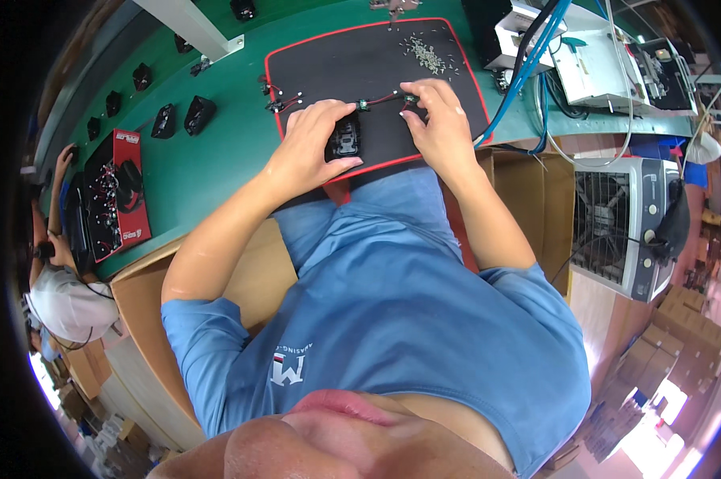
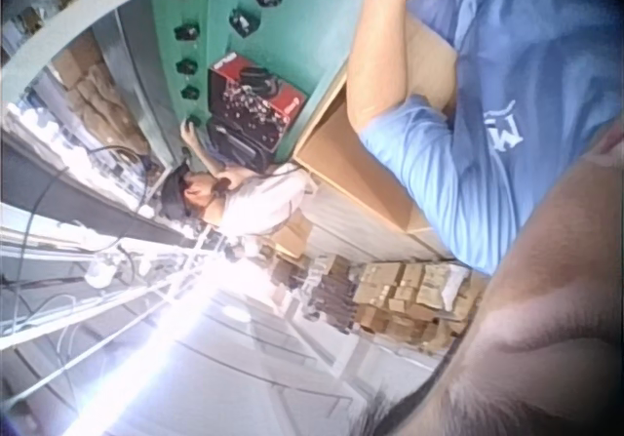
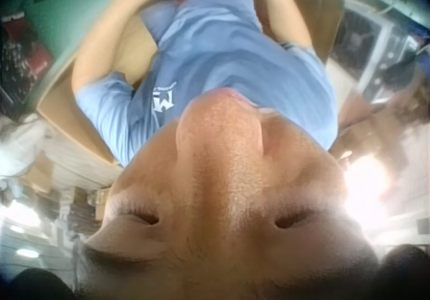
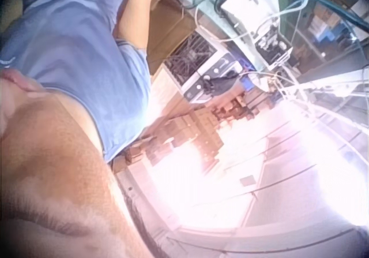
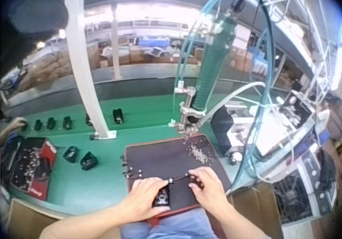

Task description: Manually assemble electronic components into housings and secure with an electric screwdriver.

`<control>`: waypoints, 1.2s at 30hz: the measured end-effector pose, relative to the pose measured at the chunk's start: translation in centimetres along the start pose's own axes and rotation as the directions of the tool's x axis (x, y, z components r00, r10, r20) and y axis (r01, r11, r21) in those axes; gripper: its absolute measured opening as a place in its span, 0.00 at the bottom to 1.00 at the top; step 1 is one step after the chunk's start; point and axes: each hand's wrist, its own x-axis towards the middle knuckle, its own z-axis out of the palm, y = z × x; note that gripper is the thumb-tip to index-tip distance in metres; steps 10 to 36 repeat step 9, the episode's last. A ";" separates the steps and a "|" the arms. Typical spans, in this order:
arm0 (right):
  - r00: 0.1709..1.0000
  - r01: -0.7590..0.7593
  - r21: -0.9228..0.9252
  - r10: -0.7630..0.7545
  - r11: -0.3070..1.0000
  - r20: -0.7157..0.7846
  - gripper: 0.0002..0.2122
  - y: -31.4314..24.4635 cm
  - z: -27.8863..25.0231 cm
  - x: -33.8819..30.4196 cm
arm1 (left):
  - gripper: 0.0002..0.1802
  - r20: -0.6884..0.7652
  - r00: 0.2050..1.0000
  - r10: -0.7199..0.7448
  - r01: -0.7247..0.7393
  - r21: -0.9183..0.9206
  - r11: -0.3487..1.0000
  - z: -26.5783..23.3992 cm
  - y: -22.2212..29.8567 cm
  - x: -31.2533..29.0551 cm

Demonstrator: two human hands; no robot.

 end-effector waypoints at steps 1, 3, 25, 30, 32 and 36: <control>0.995 -0.101 0.048 0.102 0.994 -0.001 0.18 -0.8 -0.4 0.1 | 0.48 0.008 1.000 -0.027 0.028 -0.023 0.999 0.0 0.0 -0.1; 0.979 -0.203 0.096 0.203 0.975 0.001 0.18 -1.1 -0.6 0.1 | 0.47 0.018 0.998 -0.053 0.053 -0.046 0.998 0.2 0.0 -0.1; 0.999 -0.025 -0.098 0.028 0.995 0.026 0.16 2.8 1.5 0.4 | 0.46 -0.015 0.997 -0.074 0.074 0.007 0.997 0.5 0.3 0.0; 0.999 -0.025 -0.098 0.028 0.995 0.026 0.16 2.8 1.5 0.4 | 0.46 -0.015 0.997 -0.074 0.074 0.007 0.997 0.5 0.3 0.0; 0.999 -0.025 -0.098 0.028 0.995 0.026 0.16 2.8 1.5 0.4 | 0.46 -0.015 0.997 -0.074 0.074 0.007 0.997 0.5 0.3 0.0; 0.999 -0.025 -0.098 0.028 0.995 0.026 0.16 2.8 1.5 0.4 | 0.46 -0.015 0.997 -0.074 0.074 0.007 0.997 0.5 0.3 0.0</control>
